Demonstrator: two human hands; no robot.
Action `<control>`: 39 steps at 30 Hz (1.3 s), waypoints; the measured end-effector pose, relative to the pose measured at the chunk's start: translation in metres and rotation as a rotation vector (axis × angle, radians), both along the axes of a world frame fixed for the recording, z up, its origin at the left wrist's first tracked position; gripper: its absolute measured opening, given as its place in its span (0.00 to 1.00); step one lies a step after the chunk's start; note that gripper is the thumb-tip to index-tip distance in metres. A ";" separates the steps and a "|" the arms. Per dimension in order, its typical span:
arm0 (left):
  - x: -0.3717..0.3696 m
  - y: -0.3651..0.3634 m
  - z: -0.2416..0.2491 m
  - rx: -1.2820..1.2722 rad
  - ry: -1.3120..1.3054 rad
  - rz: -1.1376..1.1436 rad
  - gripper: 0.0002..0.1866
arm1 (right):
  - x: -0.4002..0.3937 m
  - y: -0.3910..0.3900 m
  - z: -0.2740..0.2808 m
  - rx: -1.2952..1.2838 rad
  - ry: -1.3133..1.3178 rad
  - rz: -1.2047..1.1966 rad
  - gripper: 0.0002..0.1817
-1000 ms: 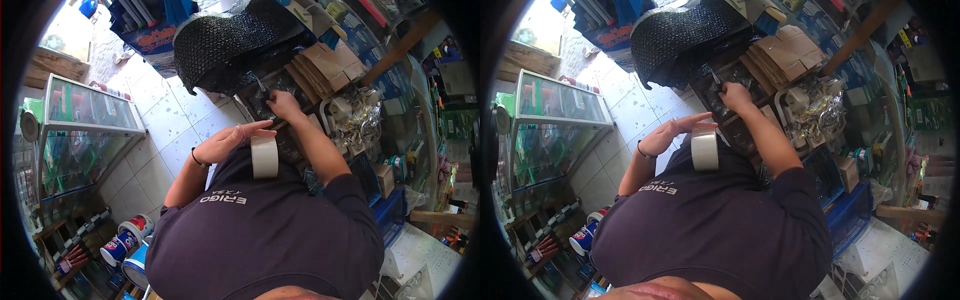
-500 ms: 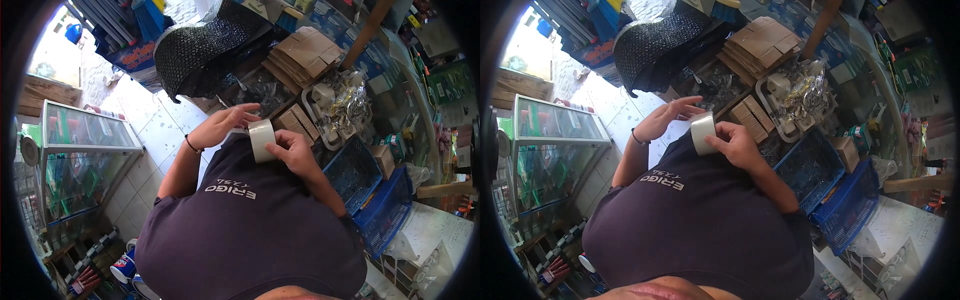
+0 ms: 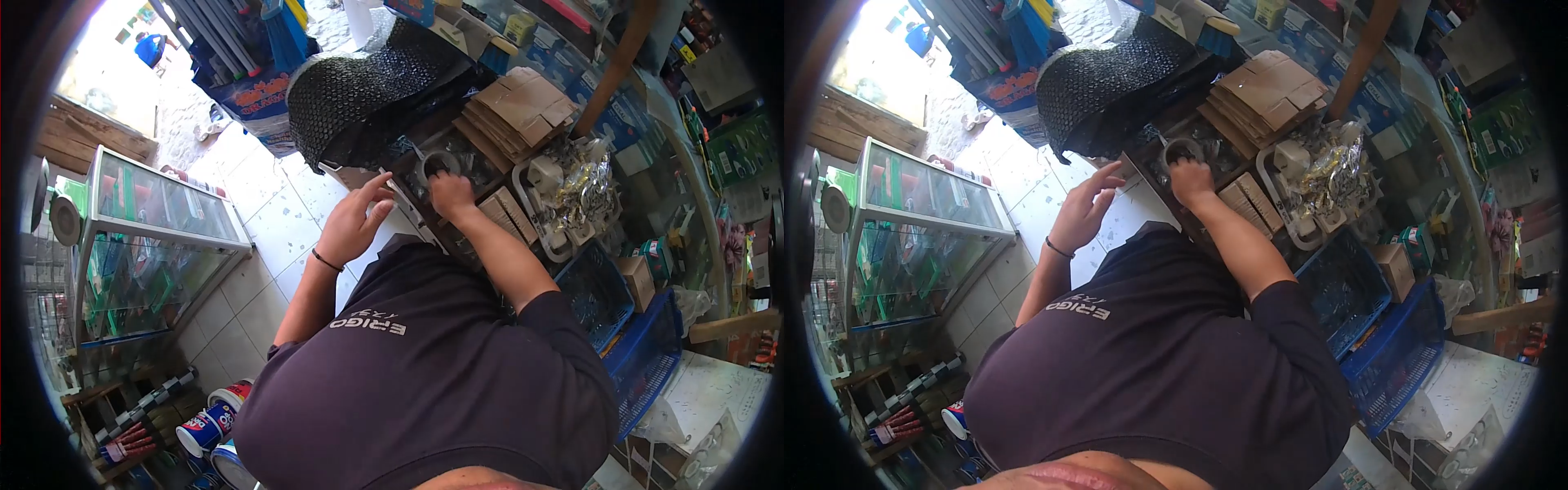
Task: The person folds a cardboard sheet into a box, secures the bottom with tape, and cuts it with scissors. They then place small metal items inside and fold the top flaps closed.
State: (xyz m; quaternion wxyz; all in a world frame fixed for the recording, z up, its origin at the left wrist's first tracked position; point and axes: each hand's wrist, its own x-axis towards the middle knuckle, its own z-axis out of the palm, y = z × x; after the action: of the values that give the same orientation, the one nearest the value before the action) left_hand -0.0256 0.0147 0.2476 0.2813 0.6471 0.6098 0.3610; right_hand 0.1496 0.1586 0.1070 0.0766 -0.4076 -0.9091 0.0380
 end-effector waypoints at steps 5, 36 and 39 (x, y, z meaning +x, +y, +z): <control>-0.006 -0.003 -0.014 0.011 0.042 -0.017 0.30 | 0.032 -0.043 0.026 -0.096 0.456 -0.084 0.10; 0.103 0.091 -0.033 1.015 -0.045 -0.461 0.60 | 0.122 -0.124 0.135 -1.529 1.444 -0.304 0.18; 0.106 0.103 -0.035 0.997 -0.025 -0.489 0.61 | 0.124 -0.116 0.130 -1.526 1.462 -0.301 0.16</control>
State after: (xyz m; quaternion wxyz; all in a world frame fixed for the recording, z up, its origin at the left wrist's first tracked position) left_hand 0.0804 0.1178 0.2127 0.0238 0.8202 0.1938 0.5376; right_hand 0.2736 0.0422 0.2375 0.3318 -0.3340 -0.3186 0.8227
